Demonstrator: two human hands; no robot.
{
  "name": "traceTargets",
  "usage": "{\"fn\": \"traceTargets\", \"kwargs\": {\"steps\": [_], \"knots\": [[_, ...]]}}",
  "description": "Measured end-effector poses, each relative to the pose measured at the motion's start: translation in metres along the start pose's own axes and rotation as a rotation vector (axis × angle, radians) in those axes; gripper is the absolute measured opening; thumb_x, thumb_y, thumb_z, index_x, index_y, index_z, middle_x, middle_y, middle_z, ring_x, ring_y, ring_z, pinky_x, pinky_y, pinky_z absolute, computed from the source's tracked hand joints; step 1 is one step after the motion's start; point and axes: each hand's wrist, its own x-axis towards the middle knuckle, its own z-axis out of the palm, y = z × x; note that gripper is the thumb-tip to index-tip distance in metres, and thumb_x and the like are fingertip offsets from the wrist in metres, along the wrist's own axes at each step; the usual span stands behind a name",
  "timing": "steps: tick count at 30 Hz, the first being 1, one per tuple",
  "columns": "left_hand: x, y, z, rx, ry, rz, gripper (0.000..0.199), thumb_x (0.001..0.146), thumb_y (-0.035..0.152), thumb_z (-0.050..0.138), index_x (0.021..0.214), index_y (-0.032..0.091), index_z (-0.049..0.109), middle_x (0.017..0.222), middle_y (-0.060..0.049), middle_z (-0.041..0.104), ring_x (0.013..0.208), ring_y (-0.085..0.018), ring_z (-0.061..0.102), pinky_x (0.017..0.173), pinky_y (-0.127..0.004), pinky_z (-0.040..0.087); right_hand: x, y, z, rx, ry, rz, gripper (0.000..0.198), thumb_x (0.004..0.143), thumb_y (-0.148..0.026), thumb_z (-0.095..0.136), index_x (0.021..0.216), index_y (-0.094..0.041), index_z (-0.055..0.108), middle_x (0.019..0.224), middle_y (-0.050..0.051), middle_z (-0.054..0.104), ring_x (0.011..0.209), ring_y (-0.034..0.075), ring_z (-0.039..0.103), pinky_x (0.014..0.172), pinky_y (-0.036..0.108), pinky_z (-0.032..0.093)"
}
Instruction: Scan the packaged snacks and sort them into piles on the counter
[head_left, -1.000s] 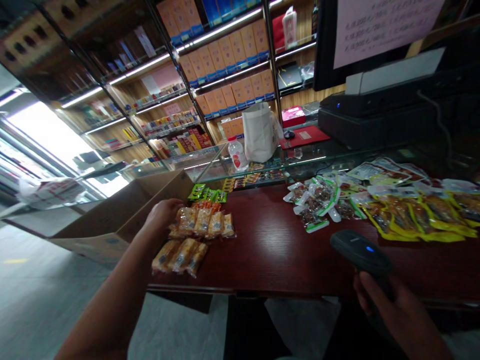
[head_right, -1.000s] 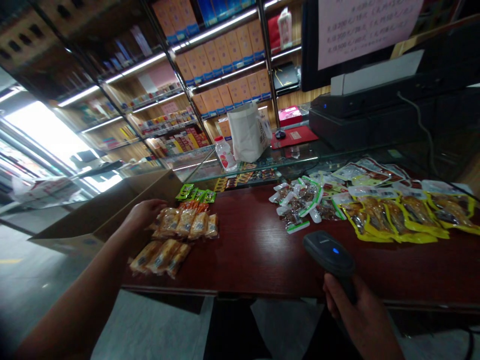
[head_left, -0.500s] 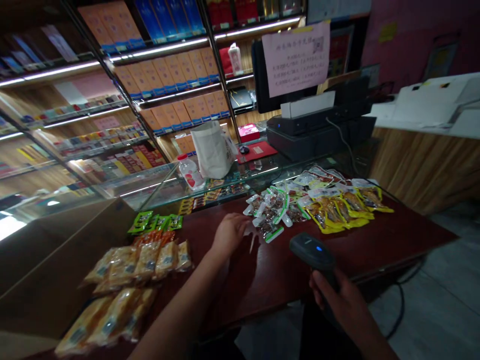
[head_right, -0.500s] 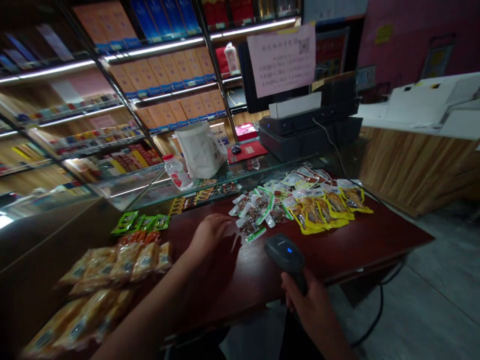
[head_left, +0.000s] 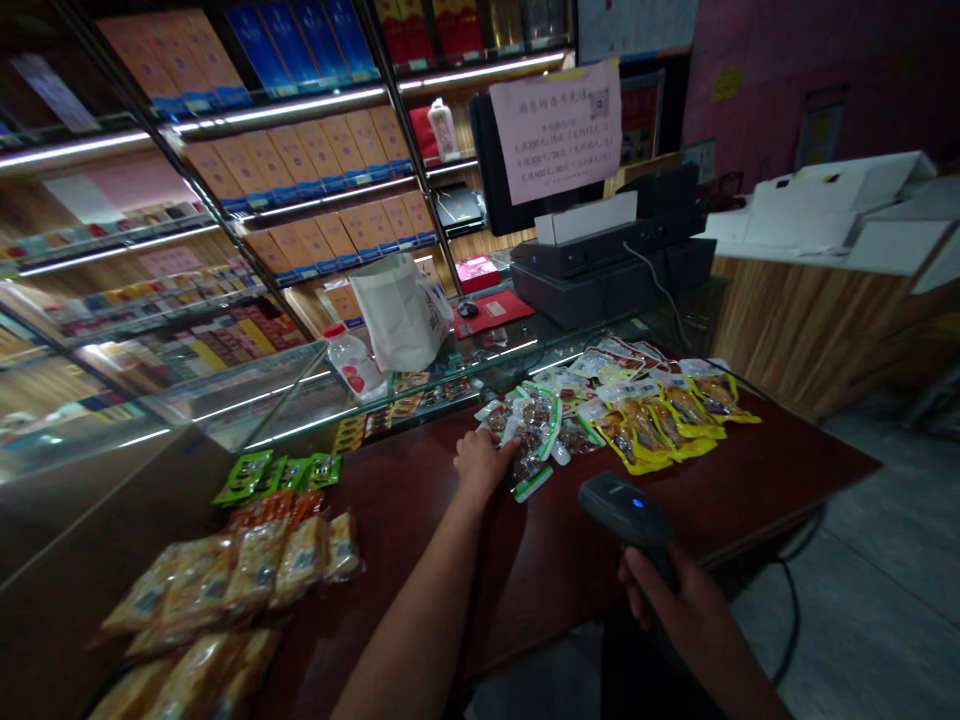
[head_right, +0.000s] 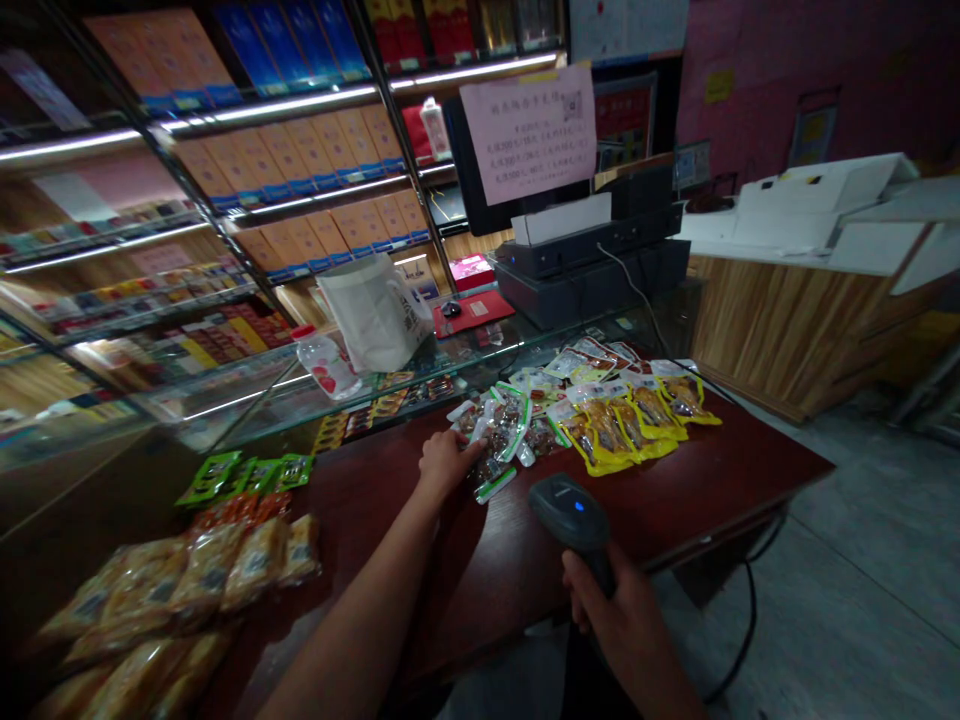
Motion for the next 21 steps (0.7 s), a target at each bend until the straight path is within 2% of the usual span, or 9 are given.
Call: {"fn": "traceTargets", "kwargs": {"steps": [5, 7, 9, 12, 15, 18, 21], "knots": [[0.002, 0.002, 0.003, -0.064, 0.028, 0.012, 0.021, 0.082, 0.04, 0.072, 0.09, 0.021, 0.071, 0.118, -0.014, 0.066, 0.119, -0.033, 0.059, 0.09, -0.039, 0.047, 0.001, 0.002, 0.0, 0.014, -0.014, -0.015, 0.054, 0.084, -0.074, 0.06, 0.077, -0.021, 0.064, 0.052, -0.002, 0.062, 0.045, 0.016, 0.058, 0.049, 0.027, 0.047], [0.001, 0.002, 0.002, -0.135, 0.085, 0.077, 0.012, 0.083, 0.031, 0.07, 0.086, 0.02, 0.068, 0.113, -0.012, 0.067, 0.115, -0.03, 0.059, 0.091, -0.037, 0.046, 0.001, 0.002, 0.0, 0.02, -0.003, -0.008, 0.054, 0.084, -0.074, 0.06, 0.076, -0.021, 0.064, 0.051, -0.002, 0.061, 0.045, 0.015, 0.058, 0.049, 0.027, 0.046], [-0.004, -0.002, -0.001, -0.282, 0.146, 0.175, 0.007, 0.085, 0.024, 0.065, 0.08, 0.02, 0.063, 0.099, -0.009, 0.068, 0.102, -0.024, 0.063, 0.088, -0.033, 0.046, -0.001, 0.0, 0.0, 0.035, 0.015, 0.0, 0.055, 0.083, -0.074, 0.061, 0.076, -0.02, 0.064, 0.051, -0.002, 0.061, 0.044, 0.015, 0.058, 0.048, 0.026, 0.046], [-0.016, -0.018, -0.005, -0.616, 0.169, 0.274, 0.012, 0.087, 0.025, 0.059, 0.076, 0.021, 0.055, 0.073, -0.001, 0.064, 0.072, -0.016, 0.061, 0.071, -0.027, 0.046, -0.003, -0.004, 0.0, 0.051, 0.02, -0.008, 0.053, 0.083, -0.073, 0.063, 0.077, -0.02, 0.065, 0.052, -0.002, 0.062, 0.045, 0.015, 0.057, 0.048, 0.026, 0.046], [-0.032, -0.04, -0.012, -0.923, 0.082, 0.267, 0.024, 0.085, 0.043, 0.065, 0.08, 0.023, 0.053, 0.064, 0.003, 0.062, 0.052, -0.013, 0.055, 0.054, -0.024, 0.044, -0.005, -0.008, 0.0, 0.027, 0.004, -0.022, 0.052, 0.085, -0.071, 0.062, 0.079, -0.02, 0.066, 0.053, -0.002, 0.063, 0.046, 0.015, 0.057, 0.051, 0.026, 0.047], [-0.046, -0.062, -0.02, -1.187, -0.034, 0.175, 0.042, 0.072, 0.055, 0.078, 0.081, 0.022, 0.052, 0.066, 0.001, 0.067, 0.057, -0.016, 0.064, 0.054, -0.026, 0.051, -0.005, -0.013, 0.003, 0.004, -0.043, -0.02, 0.052, 0.086, -0.071, 0.061, 0.078, -0.02, 0.066, 0.051, -0.002, 0.062, 0.046, 0.015, 0.057, 0.051, 0.027, 0.047], [-0.054, -0.08, -0.027, -1.394, -0.078, 0.056, 0.048, 0.061, 0.047, 0.089, 0.085, 0.019, 0.058, 0.076, -0.002, 0.073, 0.072, -0.018, 0.073, 0.067, -0.029, 0.059, -0.004, -0.016, 0.011, 0.001, -0.068, -0.008, 0.054, 0.084, -0.073, 0.061, 0.078, -0.02, 0.065, 0.051, -0.002, 0.062, 0.046, 0.015, 0.057, 0.051, 0.027, 0.046]]}}
